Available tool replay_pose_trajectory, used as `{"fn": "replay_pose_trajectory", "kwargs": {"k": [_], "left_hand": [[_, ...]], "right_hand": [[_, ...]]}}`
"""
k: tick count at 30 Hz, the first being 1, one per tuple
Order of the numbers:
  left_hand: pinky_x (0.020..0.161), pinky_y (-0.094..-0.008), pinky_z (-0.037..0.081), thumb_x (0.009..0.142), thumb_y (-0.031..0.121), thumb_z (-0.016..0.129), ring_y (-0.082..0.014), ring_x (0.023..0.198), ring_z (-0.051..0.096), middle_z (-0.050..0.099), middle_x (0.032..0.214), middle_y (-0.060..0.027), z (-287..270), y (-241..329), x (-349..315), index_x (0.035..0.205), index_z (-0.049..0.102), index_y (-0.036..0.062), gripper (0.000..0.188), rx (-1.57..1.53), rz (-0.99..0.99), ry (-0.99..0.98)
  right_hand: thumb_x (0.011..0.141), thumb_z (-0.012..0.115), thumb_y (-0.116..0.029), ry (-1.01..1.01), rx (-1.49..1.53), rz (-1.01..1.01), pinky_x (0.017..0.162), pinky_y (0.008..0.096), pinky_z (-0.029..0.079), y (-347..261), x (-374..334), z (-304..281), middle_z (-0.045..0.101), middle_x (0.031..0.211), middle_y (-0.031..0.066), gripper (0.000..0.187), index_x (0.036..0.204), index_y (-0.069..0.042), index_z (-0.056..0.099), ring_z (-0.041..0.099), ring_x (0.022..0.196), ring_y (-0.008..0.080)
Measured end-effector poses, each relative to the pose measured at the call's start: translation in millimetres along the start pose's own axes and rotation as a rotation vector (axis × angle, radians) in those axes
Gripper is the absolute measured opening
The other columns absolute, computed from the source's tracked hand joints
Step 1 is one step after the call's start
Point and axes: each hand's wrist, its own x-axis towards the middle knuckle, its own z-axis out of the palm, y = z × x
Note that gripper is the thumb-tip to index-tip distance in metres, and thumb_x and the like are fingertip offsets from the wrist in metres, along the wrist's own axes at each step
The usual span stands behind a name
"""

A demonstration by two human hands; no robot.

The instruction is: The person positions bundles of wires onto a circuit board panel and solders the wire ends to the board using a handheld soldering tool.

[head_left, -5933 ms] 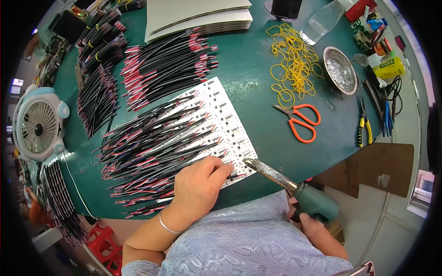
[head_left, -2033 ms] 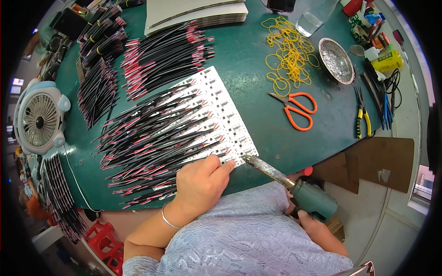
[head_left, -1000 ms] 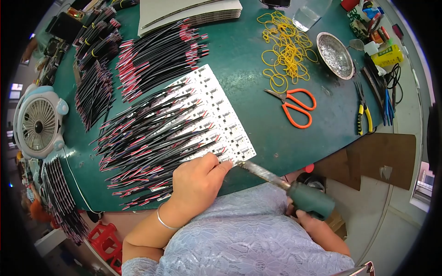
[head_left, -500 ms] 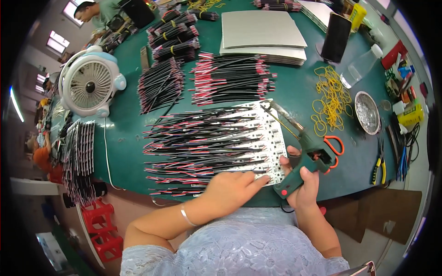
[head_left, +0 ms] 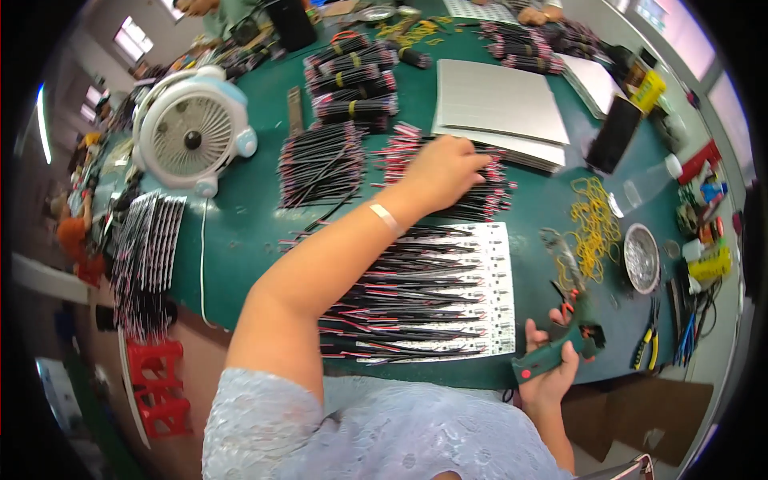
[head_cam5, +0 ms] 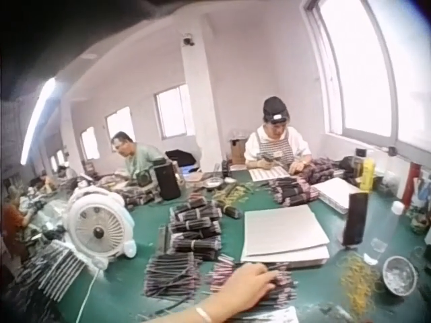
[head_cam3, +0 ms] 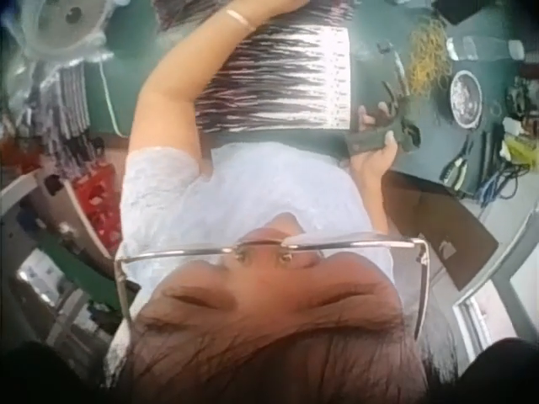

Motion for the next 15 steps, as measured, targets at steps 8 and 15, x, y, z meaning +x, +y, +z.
{"fn": "replay_pose_trajectory", "kwargs": {"k": [8, 15], "left_hand": [[0.086, -0.0436, 0.051, 0.073, 0.012, 0.070, -0.0308, 0.097, 0.062, 0.067, 0.100, -0.0101, -71.5, -58.7, -63.6, 0.102, 0.070, 0.0089, 0.030, 0.301, -0.335, -0.029], [0.084, -0.0442, 0.048, 0.075, 0.010, 0.072, -0.0314, 0.098, 0.057, 0.059, 0.096, -0.0096, -78.7, -86.5, -128.1, 0.105, 0.066, 0.0074, 0.032, 0.370, -0.461, -0.136]], "right_hand": [[0.095, 0.045, -0.028, 0.061, -0.064, -0.084, 0.113, 0.0469, 0.036, -18.8, 9.4, -8.4, 0.051, 0.135, 0.0107, 0.052, 0.140, -0.004, 0.035, 0.064, 0.085, 0.0157], [0.097, 0.043, -0.023, -0.080, -0.021, -0.081, 0.114, 0.0471, 0.036, -21.6, 24.5, 1.0, 0.050, 0.139, 0.0142, 0.049, 0.141, -0.003, 0.034, 0.064, 0.088, 0.0190]]}}
